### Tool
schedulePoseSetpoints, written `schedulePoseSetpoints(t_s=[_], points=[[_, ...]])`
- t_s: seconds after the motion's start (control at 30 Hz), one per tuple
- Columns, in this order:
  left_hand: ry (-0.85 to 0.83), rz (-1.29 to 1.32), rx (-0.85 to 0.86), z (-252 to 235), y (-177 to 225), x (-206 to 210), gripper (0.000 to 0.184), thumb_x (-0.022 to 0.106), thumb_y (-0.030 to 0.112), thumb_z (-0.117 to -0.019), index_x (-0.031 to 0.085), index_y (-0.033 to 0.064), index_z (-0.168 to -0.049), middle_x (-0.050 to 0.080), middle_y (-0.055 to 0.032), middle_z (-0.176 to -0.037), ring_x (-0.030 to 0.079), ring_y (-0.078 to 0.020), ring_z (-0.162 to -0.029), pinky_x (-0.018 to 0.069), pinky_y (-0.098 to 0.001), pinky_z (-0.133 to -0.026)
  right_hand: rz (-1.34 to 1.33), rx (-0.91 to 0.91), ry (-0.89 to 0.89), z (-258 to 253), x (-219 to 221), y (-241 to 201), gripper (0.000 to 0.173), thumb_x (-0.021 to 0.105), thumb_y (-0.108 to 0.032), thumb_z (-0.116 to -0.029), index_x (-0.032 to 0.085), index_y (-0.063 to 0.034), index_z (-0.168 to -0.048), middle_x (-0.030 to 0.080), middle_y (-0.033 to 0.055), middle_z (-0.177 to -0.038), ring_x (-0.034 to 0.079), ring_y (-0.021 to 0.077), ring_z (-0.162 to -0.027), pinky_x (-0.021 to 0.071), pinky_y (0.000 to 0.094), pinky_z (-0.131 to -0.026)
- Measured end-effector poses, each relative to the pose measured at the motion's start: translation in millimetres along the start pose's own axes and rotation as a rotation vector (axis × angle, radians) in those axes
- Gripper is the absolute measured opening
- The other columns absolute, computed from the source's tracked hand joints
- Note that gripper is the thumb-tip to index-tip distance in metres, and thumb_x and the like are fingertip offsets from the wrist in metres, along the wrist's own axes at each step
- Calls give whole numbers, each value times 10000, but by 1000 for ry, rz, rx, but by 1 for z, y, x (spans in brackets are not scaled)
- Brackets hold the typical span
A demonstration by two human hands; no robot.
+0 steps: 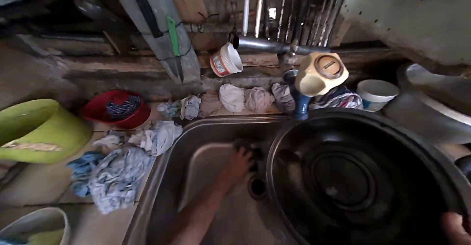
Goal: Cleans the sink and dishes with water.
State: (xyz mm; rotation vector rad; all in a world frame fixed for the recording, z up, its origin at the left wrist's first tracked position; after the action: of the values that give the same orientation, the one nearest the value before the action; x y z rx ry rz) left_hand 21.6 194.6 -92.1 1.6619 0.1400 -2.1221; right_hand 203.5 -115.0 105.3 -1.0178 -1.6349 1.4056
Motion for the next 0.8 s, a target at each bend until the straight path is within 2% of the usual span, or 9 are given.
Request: schedulePoseSetpoints(t_s=[0.1,0.23,0.33,0.4,0.47,0.53,0.67,0.73,0.8], points=[[-14,-65,-225,28,-44,-16,401,620,28,-973,664,183,-1340,519,-159,-1485,407,-470,-1400,361,-705,-1086,10,10,-72,-1,3,5,492,464,-44,-1034,298,149,-1455,565,56,-1336,573,-15,-1197,480,215,-1059],[-235,-100,-466,100,-66,-15,448,580,-15,-977,584,101,-1410,442,-254,-1531,324,-555,-1433,298,-778,-1085,55,11,-126,1,14,4,489,478,-20,-1018,320,174,-1438,587,47,-1318,585,-68,-1152,493,171,-1025],[-456,-138,-433,152,-38,0,402,601,-3,-958,633,64,-1353,477,-260,-1505,337,-554,-1424,295,-775,-1082,95,15,-153,4,24,0,485,488,-16,-1021,350,182,-1442,590,97,-1353,582,-69,-1165,486,155,-1028],[-636,-36,-453,177,1,8,420,656,96,-938,649,131,-1357,478,-212,-1523,331,-528,-1435,329,-754,-1072,115,-16,-200,5,31,-3,465,489,-15,-1018,384,173,-1430,600,98,-1358,586,-73,-1167,491,153,-1026],[-720,146,-391,187,38,16,410,692,219,-928,674,172,-1334,586,-180,-1433,505,-450,-1346,420,-680,-1055,125,-73,-253,6,36,-6,454,500,-6,-1012,416,175,-1419,599,123,-1391,581,-62,-1202,484,159,-1046],[-642,382,-259,174,67,25,395,668,292,-970,667,180,-1349,613,-165,-1406,569,-393,-1302,445,-629,-1067,175,-141,-305,8,41,-9,441,514,-13,-1004,459,183,-1396,550,198,-1450,540,-17,-1293,450,169,-1087],[-356,462,-4,117,116,32,416,650,383,-993,653,233,-1381,567,-134,-1476,492,-375,-1388,366,-621,-1148,250,-306,-369,9,43,-15,400,539,-38,-998,541,182,-1332,492,295,-1475,495,94,-1389,421,200,-1124],[-121,549,-81,94,118,23,449,704,369,-944,687,79,-1287,657,-204,-1318,596,-391,-1260,450,-614,-1067,274,-339,-379,6,37,-17,405,533,-41,-1001,533,192,-1331,499,289,-1472,498,88,-1385,416,204,-1131],[110,679,-285,79,106,23,675,754,374,-892,551,-10,-1410,583,-209,-1415,542,-312,-1343,433,-494,-1141,274,-339,-368,2,31,-20,404,525,-25,-999,516,210,-1327,529,273,-1446,518,51,-1349,413,195,-1129]])
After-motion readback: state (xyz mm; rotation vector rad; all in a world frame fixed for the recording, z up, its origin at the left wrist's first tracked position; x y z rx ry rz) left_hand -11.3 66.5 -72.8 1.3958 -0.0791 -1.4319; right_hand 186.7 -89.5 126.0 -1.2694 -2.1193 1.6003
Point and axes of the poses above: each hand's wrist, its own z-axis away from the middle knuckle, its own x-axis out of the palm, y = z × x, the point moved 3 cm from there along -z, towards the middle knuckle
